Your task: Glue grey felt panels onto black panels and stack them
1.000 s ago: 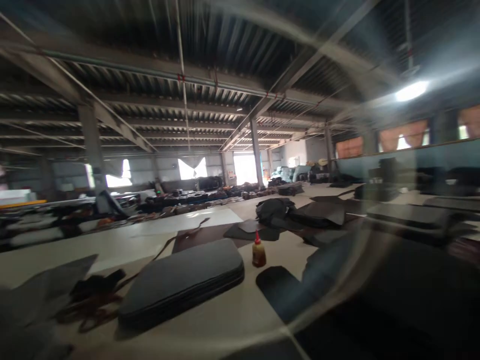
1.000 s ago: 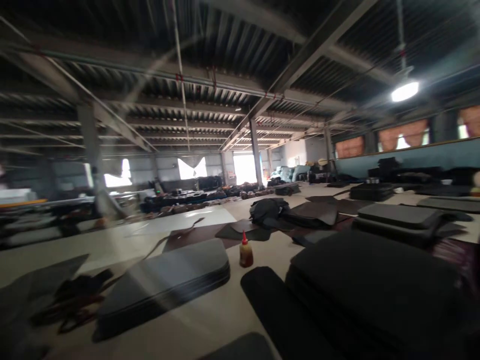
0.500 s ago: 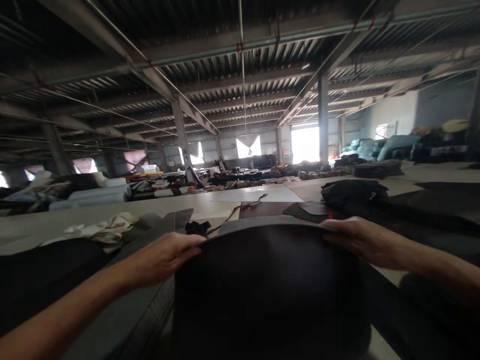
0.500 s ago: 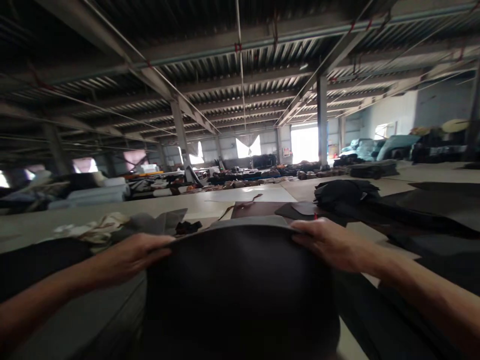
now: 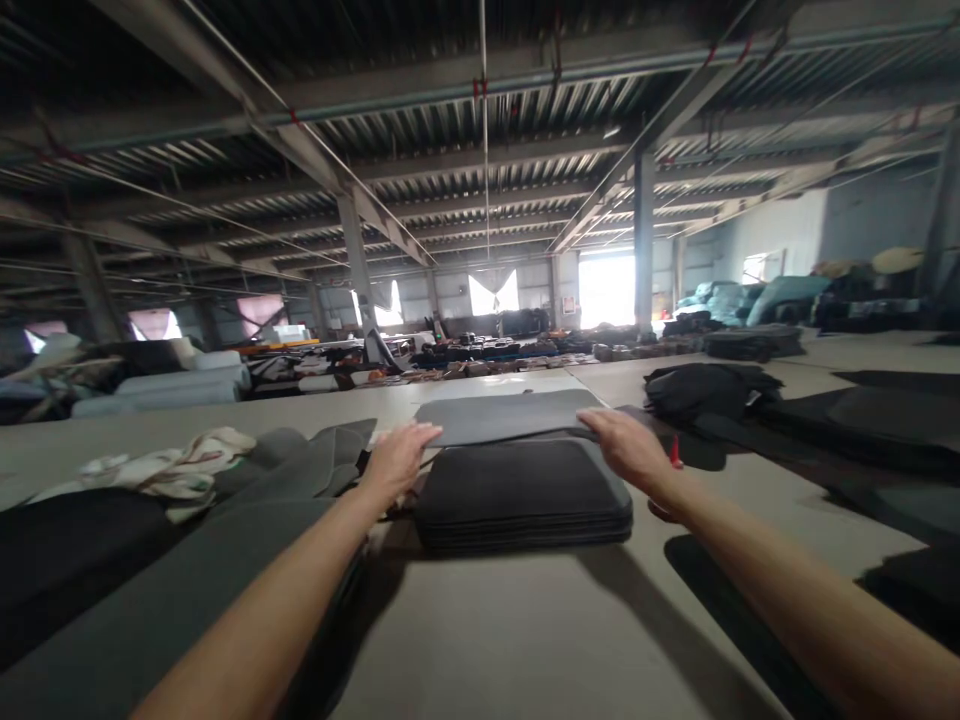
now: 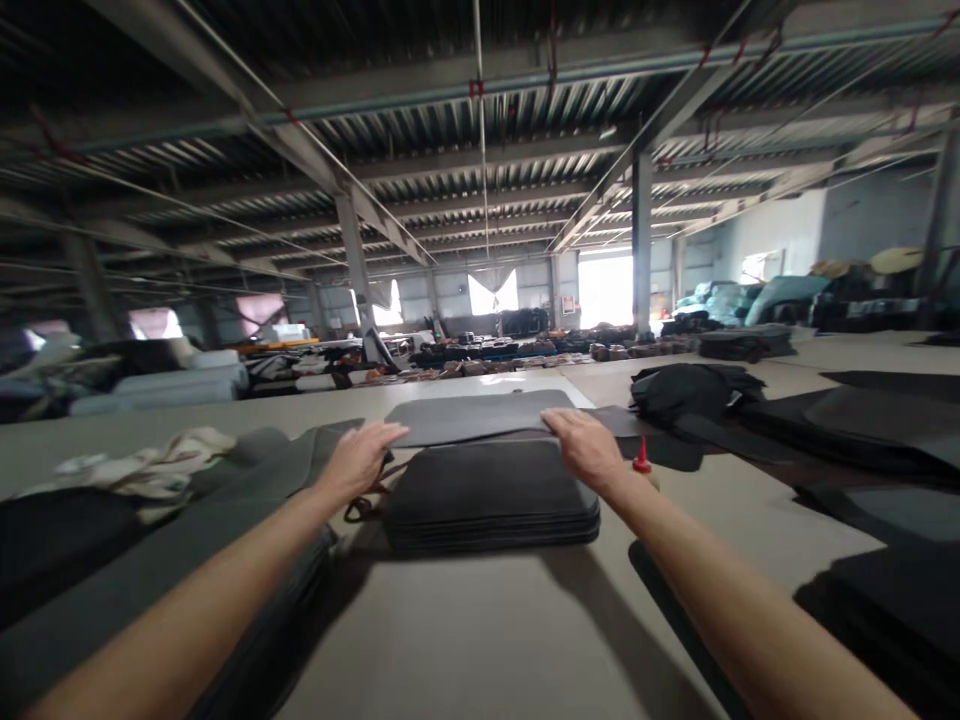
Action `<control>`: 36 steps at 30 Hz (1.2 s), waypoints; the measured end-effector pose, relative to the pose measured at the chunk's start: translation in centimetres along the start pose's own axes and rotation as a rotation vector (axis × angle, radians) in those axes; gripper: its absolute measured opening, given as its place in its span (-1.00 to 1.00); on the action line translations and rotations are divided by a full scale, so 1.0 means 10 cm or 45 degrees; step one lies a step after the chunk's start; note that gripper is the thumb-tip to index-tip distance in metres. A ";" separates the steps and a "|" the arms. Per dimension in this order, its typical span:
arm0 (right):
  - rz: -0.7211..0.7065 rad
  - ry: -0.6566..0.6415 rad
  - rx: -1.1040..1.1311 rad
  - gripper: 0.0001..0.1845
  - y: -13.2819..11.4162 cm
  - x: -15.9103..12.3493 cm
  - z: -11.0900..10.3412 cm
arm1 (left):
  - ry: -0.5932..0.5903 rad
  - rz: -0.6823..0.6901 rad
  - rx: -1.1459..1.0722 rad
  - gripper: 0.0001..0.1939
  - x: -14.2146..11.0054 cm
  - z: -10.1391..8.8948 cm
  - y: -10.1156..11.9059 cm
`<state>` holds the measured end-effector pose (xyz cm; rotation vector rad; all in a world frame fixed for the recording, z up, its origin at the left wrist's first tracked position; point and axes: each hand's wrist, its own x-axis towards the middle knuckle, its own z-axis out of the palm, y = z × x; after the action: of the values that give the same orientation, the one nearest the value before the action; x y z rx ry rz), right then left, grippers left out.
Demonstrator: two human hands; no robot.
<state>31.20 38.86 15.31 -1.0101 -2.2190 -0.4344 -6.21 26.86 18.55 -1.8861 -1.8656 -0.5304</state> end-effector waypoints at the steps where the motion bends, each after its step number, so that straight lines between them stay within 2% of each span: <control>1: 0.008 -0.087 -0.003 -0.44 0.00 -0.10 0.22 | -0.069 -0.024 -0.021 -0.64 -0.06 0.27 0.00; 4: 0.069 -0.287 -0.002 -0.48 -0.01 -0.38 0.72 | -0.231 -0.056 -0.080 -0.71 -0.25 0.91 -0.05; 6: 0.100 -0.348 0.011 -0.47 0.00 -0.51 0.89 | -0.282 -0.034 -0.115 -0.68 -0.34 1.14 -0.11; 8: 0.112 -0.379 0.030 -0.43 0.03 -0.57 0.96 | -0.303 -0.007 -0.135 -0.65 -0.39 1.24 -0.18; 12: 0.130 -0.391 0.059 -0.39 0.10 -0.55 0.95 | -0.320 0.013 -0.125 -0.60 -0.39 1.24 -0.23; 18: 0.110 -0.343 0.004 -0.37 0.14 -0.58 0.90 | -0.342 -0.019 -0.068 -0.55 -0.41 1.21 -0.16; 24: 0.076 -0.431 -0.050 -0.43 0.13 -0.72 0.91 | -0.400 0.013 -0.053 -0.52 -0.45 1.19 -0.10; 31: 0.068 -0.488 -0.031 -0.41 0.07 -0.70 0.87 | -0.473 0.031 0.024 -0.52 -0.41 1.11 -0.04; 33: 0.096 -0.498 -0.025 -0.42 0.04 -0.70 0.85 | -0.507 0.032 0.055 -0.45 -0.40 1.07 0.01; 36: 0.156 -0.524 -0.018 -0.45 -0.04 -0.72 0.78 | -0.557 0.038 0.116 -0.22 -0.43 0.98 0.08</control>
<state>31.04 38.83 4.71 -1.3311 -2.4939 -0.1989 -5.82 28.67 8.00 -2.0867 -2.0769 -0.0152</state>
